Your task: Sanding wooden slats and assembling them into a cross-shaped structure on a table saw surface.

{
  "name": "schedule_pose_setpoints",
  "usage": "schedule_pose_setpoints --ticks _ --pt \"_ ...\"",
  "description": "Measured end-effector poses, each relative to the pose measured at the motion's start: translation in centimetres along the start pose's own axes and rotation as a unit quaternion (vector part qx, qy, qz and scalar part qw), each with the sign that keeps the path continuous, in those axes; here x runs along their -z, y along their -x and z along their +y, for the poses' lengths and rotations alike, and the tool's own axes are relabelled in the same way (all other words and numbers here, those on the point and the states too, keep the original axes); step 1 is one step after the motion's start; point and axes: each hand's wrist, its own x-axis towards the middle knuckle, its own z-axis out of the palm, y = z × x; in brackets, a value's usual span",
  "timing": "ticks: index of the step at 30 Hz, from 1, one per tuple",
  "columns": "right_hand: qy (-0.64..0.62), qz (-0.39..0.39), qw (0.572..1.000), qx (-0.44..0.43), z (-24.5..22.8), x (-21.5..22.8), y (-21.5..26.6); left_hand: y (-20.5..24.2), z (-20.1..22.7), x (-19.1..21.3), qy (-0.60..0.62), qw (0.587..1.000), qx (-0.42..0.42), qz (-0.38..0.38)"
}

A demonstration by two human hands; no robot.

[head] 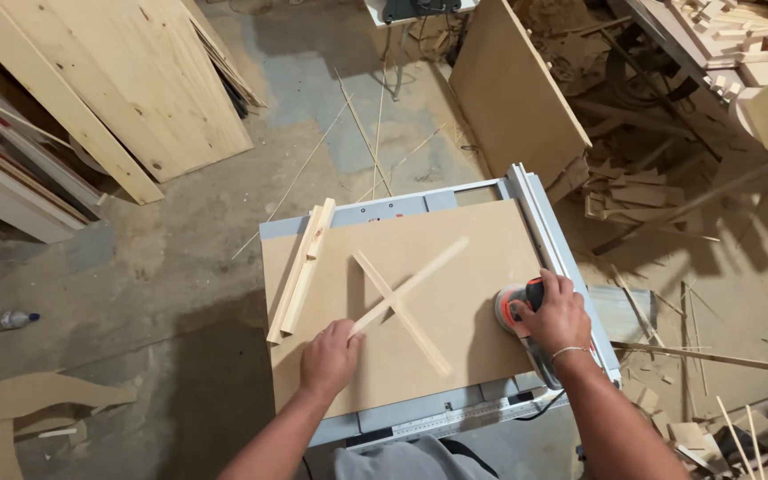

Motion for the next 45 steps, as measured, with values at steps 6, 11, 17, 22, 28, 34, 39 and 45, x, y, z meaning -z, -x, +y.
schedule_pose_setpoints --ticks 6,11,17,22,28,34,39,45 --pt "-0.028 0.055 0.990 0.125 -0.3 0.8 1.2 1.1 4.2 6.8 0.549 0.811 0.122 -0.160" --pt "-0.034 0.002 0.993 0.113 -1.5 1.6 2.0 1.6 4.6 4.5 0.630 0.753 0.129 -0.143" --pt "-0.011 0.001 0.994 0.113 -1.8 1.5 1.5 2.2 5.1 2.8 0.645 0.735 0.140 -0.154" --pt "-0.028 0.006 0.992 0.121 -1.5 1.2 0.8 2.7 5.8 3.0 0.649 0.732 0.131 -0.161" --pt "-0.021 -0.008 0.993 0.118 -1.5 1.2 0.5 3.1 6.5 2.8 0.665 0.711 0.148 -0.172" --pt "-0.027 -0.023 0.993 0.111 -2.1 1.7 1.0 3.4 6.5 2.4 0.683 0.691 0.159 -0.173" --pt "-0.023 -0.019 0.993 0.110 -2.1 1.8 1.2 3.5 6.2 1.2 0.704 0.676 0.137 -0.168" --pt "-0.020 -0.002 0.992 0.122 -1.9 1.5 1.1 3.5 8.1 2.9 0.709 0.668 0.164 -0.158"
